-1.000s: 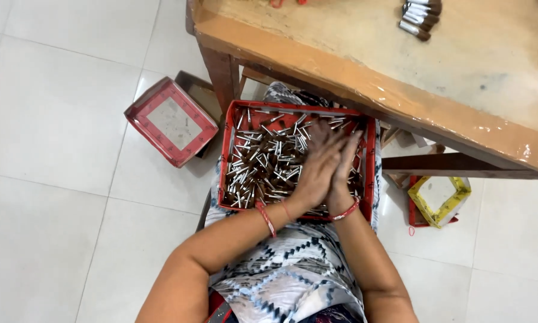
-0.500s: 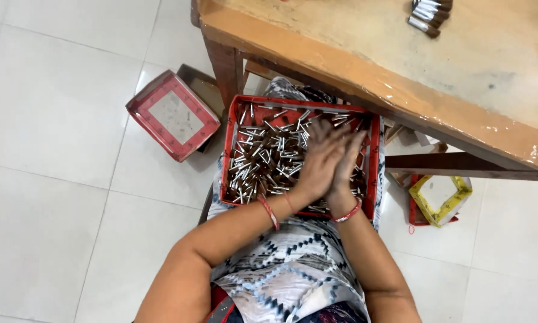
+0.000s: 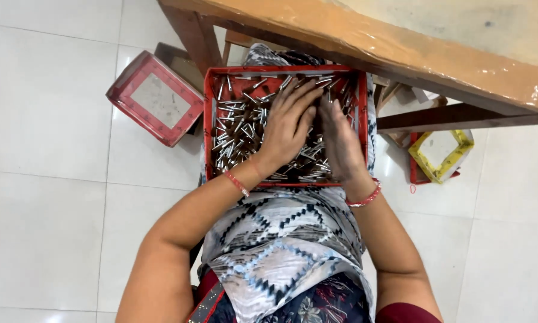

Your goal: Taking small metal pins from a tray and aligning them into a bundle by hand.

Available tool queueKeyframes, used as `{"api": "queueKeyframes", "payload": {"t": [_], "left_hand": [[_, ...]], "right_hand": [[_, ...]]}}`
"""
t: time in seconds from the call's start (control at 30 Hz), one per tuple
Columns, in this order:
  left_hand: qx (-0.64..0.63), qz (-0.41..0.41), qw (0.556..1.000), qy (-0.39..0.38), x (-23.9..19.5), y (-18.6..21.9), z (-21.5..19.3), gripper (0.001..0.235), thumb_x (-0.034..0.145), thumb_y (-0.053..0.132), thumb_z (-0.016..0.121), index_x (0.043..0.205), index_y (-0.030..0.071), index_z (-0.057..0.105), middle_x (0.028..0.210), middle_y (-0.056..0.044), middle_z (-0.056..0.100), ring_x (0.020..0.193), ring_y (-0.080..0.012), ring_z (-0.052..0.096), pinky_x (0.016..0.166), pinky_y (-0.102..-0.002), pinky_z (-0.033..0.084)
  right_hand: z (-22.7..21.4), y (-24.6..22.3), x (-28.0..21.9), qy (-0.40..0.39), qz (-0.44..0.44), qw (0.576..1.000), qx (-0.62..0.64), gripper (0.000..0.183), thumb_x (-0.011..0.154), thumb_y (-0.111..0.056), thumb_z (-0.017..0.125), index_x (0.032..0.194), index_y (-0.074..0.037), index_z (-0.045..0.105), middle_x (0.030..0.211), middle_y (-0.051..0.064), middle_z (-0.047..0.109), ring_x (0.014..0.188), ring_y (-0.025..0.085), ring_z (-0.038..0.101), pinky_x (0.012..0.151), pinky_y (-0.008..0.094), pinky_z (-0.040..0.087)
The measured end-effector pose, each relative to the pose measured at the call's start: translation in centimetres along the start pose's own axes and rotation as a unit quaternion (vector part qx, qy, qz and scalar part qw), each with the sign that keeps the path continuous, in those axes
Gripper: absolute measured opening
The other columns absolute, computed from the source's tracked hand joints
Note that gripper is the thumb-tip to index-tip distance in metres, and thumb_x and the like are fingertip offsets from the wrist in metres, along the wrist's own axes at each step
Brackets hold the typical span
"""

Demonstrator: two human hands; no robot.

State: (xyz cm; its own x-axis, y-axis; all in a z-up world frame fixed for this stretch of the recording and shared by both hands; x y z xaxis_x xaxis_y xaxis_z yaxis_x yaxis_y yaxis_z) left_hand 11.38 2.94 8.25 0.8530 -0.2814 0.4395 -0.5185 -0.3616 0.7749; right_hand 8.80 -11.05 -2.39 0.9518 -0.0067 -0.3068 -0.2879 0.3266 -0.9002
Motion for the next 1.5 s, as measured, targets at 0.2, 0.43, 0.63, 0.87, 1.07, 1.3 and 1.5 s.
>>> {"api": "queueKeyframes", "payload": {"t": [0.2,0.43,0.63,0.87,1.07,1.3,1.5], "left_hand": [[-0.034,0.091,0.936,-0.339,-10.0,6.4,4.2,0.030,0.092,0.007,0.064,0.121,0.008,0.069,0.109,-0.008,0.069,0.103,-0.0269,0.065,0.088,-0.039,0.056],[0.176,0.217,0.924,-0.263,-13.1,6.9,7.0,0.035,0.086,0.017,0.058,0.117,0.002,0.064,0.128,-0.015,0.062,0.120,-0.0288,0.058,0.100,-0.038,0.054],[0.181,0.098,0.894,-0.399,-13.7,2.8,10.5,0.033,0.089,0.017,0.058,0.120,0.007,0.063,0.125,-0.015,0.060,0.122,-0.0300,0.054,0.093,-0.045,0.051],[0.108,0.007,0.908,-0.404,-13.8,1.5,9.8,0.035,0.085,0.009,0.056,0.120,0.006,0.063,0.120,-0.019,0.061,0.111,-0.0411,0.058,0.090,-0.052,0.051],[0.031,0.003,0.911,-0.412,-14.9,2.2,8.0,0.026,0.090,0.007,0.054,0.113,0.003,0.064,0.114,-0.020,0.064,0.109,-0.0415,0.064,0.095,-0.048,0.051],[0.011,-0.004,0.894,-0.447,-14.6,3.0,7.2,0.028,0.087,0.003,0.056,0.114,0.002,0.063,0.118,-0.022,0.058,0.105,-0.0453,0.060,0.093,-0.051,0.048],[-0.158,-0.028,0.903,-0.398,-11.3,6.1,1.9,0.021,0.084,0.000,0.068,0.104,0.007,0.068,0.108,-0.016,0.061,0.103,-0.0367,0.064,0.089,-0.044,0.054]], "right_hand": [[2.4,-8.7,-9.7,-0.120,-0.218,0.818,-0.518,0.048,0.078,-0.018,0.084,0.123,-0.009,0.070,0.124,0.011,0.068,0.115,0.028,0.067,0.098,0.037,0.055],[-0.3,-5.9,-10.4,-0.093,-0.262,0.763,-0.583,0.021,0.081,-0.011,0.081,0.101,-0.008,0.074,0.092,0.007,0.066,0.087,0.029,0.063,0.076,0.040,0.053],[0.8,-6.8,-8.8,-0.088,-0.277,0.765,-0.575,0.017,0.081,-0.011,0.080,0.097,-0.009,0.076,0.087,0.006,0.067,0.082,0.028,0.062,0.072,0.039,0.052],[0.7,-6.1,-9.7,-0.111,-0.258,0.767,-0.576,0.017,0.079,-0.011,0.078,0.095,-0.009,0.075,0.088,0.007,0.067,0.083,0.029,0.061,0.074,0.040,0.050],[1.0,-5.4,-11.3,-0.132,-0.219,0.773,-0.581,0.017,0.079,-0.012,0.077,0.096,-0.009,0.075,0.089,0.006,0.067,0.084,0.029,0.062,0.074,0.040,0.052],[0.2,-5.0,-11.0,-0.158,-0.167,0.781,-0.580,0.016,0.081,-0.012,0.076,0.096,-0.007,0.073,0.089,0.009,0.066,0.088,0.031,0.063,0.074,0.043,0.052],[0.7,-4.6,-11.3,-0.261,-0.065,0.782,-0.562,0.017,0.083,-0.014,0.076,0.098,-0.005,0.072,0.094,0.011,0.066,0.089,0.033,0.065,0.075,0.045,0.053]]}}
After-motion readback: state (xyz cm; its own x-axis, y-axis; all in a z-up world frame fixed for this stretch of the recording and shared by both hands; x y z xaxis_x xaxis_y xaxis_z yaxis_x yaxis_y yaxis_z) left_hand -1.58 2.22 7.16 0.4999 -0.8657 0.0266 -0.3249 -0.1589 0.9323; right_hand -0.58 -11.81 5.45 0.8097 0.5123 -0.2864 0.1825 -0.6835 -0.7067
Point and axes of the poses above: each hand's wrist, its own x-axis towards the middle knuckle, its own z-axis out of the palm, y = z × x, the point moved 10 cm from there along x, towards the middle knuckle
